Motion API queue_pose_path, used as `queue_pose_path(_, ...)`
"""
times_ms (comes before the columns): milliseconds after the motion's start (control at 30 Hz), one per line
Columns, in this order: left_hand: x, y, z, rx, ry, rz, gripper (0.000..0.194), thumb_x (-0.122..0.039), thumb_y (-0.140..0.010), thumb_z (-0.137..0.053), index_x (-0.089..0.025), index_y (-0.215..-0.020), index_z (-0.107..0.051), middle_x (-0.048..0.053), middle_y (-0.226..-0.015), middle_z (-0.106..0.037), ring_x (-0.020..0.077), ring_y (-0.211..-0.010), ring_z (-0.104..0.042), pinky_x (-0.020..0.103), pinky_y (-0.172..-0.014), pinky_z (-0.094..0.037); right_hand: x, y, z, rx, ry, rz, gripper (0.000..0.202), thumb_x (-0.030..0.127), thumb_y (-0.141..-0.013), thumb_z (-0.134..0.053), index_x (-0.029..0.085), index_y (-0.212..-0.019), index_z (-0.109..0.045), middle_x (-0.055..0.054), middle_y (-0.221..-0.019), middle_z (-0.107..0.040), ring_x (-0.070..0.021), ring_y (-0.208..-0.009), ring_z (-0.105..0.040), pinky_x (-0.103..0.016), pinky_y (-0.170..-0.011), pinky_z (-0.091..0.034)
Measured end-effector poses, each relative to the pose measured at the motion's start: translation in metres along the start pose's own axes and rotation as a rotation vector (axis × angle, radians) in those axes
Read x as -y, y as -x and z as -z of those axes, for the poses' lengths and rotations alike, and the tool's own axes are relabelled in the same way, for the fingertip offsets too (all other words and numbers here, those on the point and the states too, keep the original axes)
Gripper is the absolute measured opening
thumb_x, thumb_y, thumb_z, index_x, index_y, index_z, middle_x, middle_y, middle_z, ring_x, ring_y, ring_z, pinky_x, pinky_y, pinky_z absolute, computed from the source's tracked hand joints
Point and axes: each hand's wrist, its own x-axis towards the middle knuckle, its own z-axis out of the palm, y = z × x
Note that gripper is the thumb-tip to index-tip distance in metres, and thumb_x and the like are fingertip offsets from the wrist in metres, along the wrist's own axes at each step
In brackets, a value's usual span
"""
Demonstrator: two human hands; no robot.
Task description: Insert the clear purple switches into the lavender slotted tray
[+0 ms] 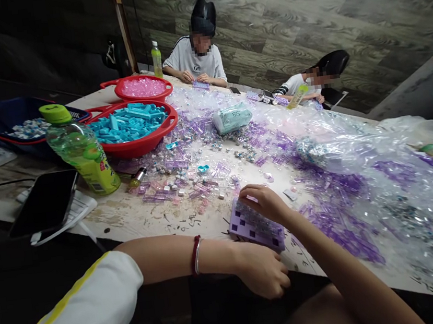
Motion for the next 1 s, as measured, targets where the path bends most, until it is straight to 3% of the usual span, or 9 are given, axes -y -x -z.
queue_pose_path(100, 0.0, 0.001, -0.003, -0.014, 0.002, 0.002, 0.021, -0.013, -0.07, -0.061, -0.021, -0.05, -0.058, 0.003, -0.064, -0.059, 0.0165, -0.061, -0.055, 0.032, -0.05, -0.037, 0.015, 0.004, 0.001, -0.032, 0.012, 0.085, 0.017, 0.023, -0.093, -0.046, 0.02, -0.093, -0.062, -0.01, -0.093, -0.066, -0.0207, -0.086, -0.062, -0.035, -0.076, -0.049)
queue_pose_path(300, 0.0, 0.002, -0.01, 0.009, 0.004, 0.01, 0.024, -0.012, -0.069, -0.063, -0.02, -0.048, -0.056, 0.001, -0.063, -0.059, 0.017, -0.064, -0.058, 0.034, -0.052, -0.04, 0.041, 0.016, -0.007, 0.122, -0.159, 0.151, 0.017, 0.021, -0.094, -0.044, 0.02, -0.09, -0.06, -0.008, -0.089, -0.065, -0.0179, -0.083, -0.059, -0.032, -0.076, -0.048)
queue_pose_path(567, 0.0, 0.004, -0.008, -0.064, 0.007, -0.008, 0.026, -0.01, -0.068, -0.06, -0.019, -0.046, -0.052, 0.002, -0.058, -0.054, 0.0168, -0.059, -0.056, 0.034, -0.05, -0.039, 0.039, 0.025, -0.016, 0.096, -0.187, 0.105, 0.019, 0.023, -0.094, -0.042, 0.02, -0.089, -0.06, -0.008, -0.09, -0.065, -0.0178, -0.083, -0.059, -0.032, -0.076, -0.049)
queue_pose_path(900, 0.0, 0.003, -0.009, -0.016, 0.008, -0.008, 0.027, -0.01, -0.069, -0.062, -0.02, -0.046, -0.051, 0.001, -0.06, -0.059, 0.0171, -0.064, -0.058, 0.033, -0.054, -0.041, 0.044, 0.025, -0.02, 0.053, -0.142, 0.091, 0.018, 0.022, -0.094, -0.044, 0.02, -0.087, -0.061, -0.007, -0.087, -0.066, -0.0177, -0.08, -0.059, -0.031, -0.073, -0.049)
queue_pose_path(1000, -0.001, 0.002, -0.006, 0.047, 0.018, 0.008, 0.025, -0.011, -0.071, -0.062, -0.02, -0.049, -0.054, 0.0, -0.064, -0.061, 0.0167, -0.067, -0.059, 0.032, -0.056, -0.042, 0.048, 0.025, -0.019, 0.075, -0.136, 0.101, 0.017, 0.024, -0.093, -0.047, 0.021, -0.086, -0.063, -0.007, -0.088, -0.066, -0.0176, -0.082, -0.06, -0.032, -0.075, -0.05)
